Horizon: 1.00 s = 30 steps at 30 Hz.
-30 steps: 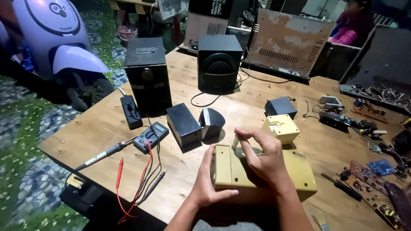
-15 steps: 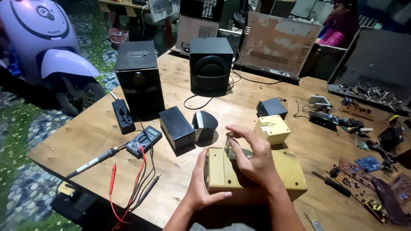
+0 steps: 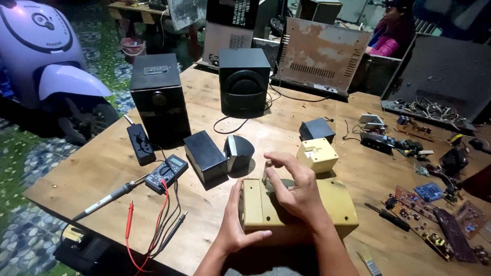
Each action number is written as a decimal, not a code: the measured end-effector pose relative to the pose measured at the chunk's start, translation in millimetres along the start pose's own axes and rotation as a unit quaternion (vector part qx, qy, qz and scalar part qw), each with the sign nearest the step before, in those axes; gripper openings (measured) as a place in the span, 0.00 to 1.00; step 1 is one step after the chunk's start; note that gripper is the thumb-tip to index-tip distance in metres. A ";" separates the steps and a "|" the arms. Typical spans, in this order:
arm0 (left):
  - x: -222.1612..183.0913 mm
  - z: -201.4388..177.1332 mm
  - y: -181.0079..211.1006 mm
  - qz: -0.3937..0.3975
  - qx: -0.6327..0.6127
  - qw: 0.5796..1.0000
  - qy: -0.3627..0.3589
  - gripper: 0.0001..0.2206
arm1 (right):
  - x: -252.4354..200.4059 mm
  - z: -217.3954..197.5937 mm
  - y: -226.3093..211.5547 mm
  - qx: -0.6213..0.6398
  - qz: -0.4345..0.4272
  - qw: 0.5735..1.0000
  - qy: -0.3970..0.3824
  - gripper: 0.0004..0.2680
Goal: Securing the plastic casing of an electronic device by fastening screws with a manual screwdriver.
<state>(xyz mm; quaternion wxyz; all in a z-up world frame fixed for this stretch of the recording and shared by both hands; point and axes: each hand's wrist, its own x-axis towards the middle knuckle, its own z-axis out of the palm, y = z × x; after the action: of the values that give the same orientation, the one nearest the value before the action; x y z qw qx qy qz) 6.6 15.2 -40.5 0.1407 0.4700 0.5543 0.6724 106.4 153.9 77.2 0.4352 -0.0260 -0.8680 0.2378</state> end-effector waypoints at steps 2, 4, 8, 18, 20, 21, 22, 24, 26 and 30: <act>-0.2 0.5 -4.3 0.005 0.005 1.000 0.001 0.57 | -1.1 -0.4 3.5 0.006 0.001 1.000 -0.010 0.12; -0.7 0.5 -6.6 0.006 0.011 1.000 0.004 0.57 | -4.3 2.1 12.3 0.031 -0.011 0.999 -0.032 0.13; 1.3 0.3 -0.1 0.016 0.004 1.000 0.003 0.56 | -4.8 2.0 13.9 0.029 -0.008 0.999 -0.025 0.12; 0.2 0.4 -8.2 0.018 0.012 1.000 0.006 0.57 | -2.4 4.7 13.4 0.001 -0.004 1.000 0.007 0.07; -0.4 0.5 -8.3 0.013 0.011 1.000 0.006 0.58 | -2.6 4.8 12.2 -0.002 -0.005 1.000 0.013 0.07; -0.2 0.3 -5.2 0.007 0.009 1.000 0.004 0.58 | -2.1 4.1 10.5 -0.001 -0.001 1.000 0.011 0.07; 0.0 0.1 -2.0 0.001 0.008 1.000 0.003 0.57 | -1.6 3.4 8.7 0.000 0.002 1.000 0.008 0.07; 0.3 0.5 -3.8 0.006 0.005 1.000 0.003 0.57 | -0.7 2.1 4.2 0.007 0.002 1.000 -0.001 0.08; 0.5 0.5 -4.2 0.011 0.002 1.000 0.005 0.57 | -0.3 0.8 1.9 0.015 0.002 1.000 -0.010 0.09; 2.1 -0.7 0.3 0.019 0.022 1.000 0.005 0.56 | -3.1 -0.4 6.6 0.017 -0.004 0.999 -0.027 0.13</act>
<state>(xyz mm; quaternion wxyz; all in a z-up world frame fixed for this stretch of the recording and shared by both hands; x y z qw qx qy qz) 5.1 16.2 -39.2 0.1143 0.4804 0.5606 0.6647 107.5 159.1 72.2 0.4126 -0.0089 -0.8754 0.2516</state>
